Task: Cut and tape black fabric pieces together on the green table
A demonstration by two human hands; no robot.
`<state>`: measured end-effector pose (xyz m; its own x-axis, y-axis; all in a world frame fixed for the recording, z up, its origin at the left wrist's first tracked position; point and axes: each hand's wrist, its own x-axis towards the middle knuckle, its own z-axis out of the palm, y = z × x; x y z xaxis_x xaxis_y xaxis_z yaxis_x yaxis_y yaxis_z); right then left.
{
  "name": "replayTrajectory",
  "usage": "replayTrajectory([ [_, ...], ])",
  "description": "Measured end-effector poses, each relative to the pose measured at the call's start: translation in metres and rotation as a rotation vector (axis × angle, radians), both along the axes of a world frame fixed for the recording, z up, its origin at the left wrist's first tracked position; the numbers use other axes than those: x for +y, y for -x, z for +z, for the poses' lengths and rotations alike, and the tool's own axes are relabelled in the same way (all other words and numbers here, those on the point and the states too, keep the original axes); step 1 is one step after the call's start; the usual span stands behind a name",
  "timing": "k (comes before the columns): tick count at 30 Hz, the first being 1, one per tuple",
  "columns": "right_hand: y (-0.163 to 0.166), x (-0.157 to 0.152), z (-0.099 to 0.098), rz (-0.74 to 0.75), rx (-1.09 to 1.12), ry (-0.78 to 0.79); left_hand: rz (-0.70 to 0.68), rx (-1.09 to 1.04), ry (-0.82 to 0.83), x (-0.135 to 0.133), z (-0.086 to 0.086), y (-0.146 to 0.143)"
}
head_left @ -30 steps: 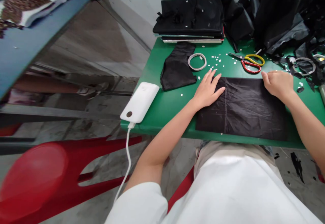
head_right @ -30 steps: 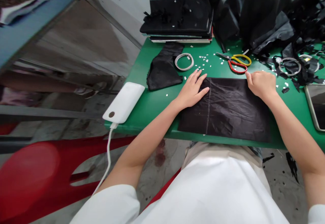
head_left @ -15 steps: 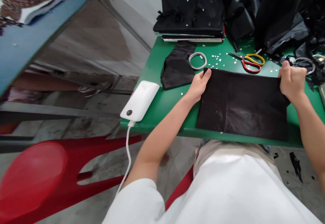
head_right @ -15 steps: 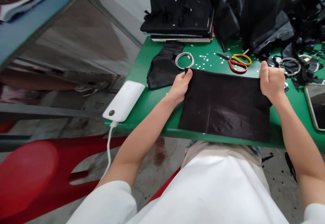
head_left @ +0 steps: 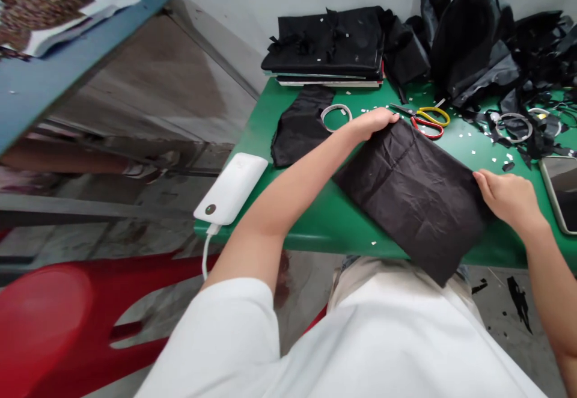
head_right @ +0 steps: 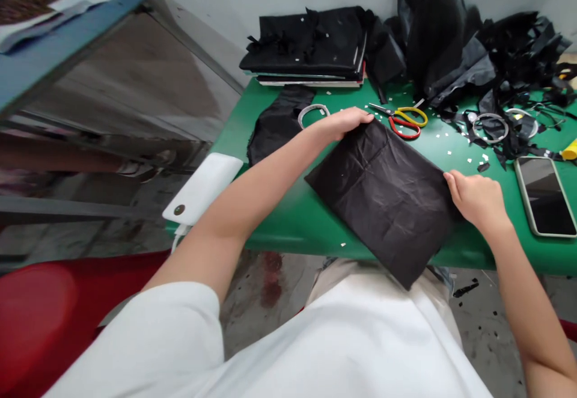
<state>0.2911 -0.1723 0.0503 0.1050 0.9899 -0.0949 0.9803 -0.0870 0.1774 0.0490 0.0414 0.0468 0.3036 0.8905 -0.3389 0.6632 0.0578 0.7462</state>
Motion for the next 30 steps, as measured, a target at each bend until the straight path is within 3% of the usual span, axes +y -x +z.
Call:
replayTrajectory([
  [6, 0.026, -0.04, -0.005, -0.068, -0.038, 0.029, -0.077, 0.182, -0.222, 0.014, -0.009, -0.079],
  [11, 0.047, -0.057, -0.01, -0.094, -0.033, 0.024, -0.107, 0.242, -0.466, 0.008, -0.018, -0.112],
  [19, 0.063, -0.059, -0.013, -0.1, 0.011, 0.019, -0.218, 0.186, -0.514, 0.014, -0.022, -0.115],
  [30, 0.081, -0.067, -0.009, -0.2, 0.017, 0.038, -0.191, 0.192, -0.635, -0.016, -0.024, -0.112],
])
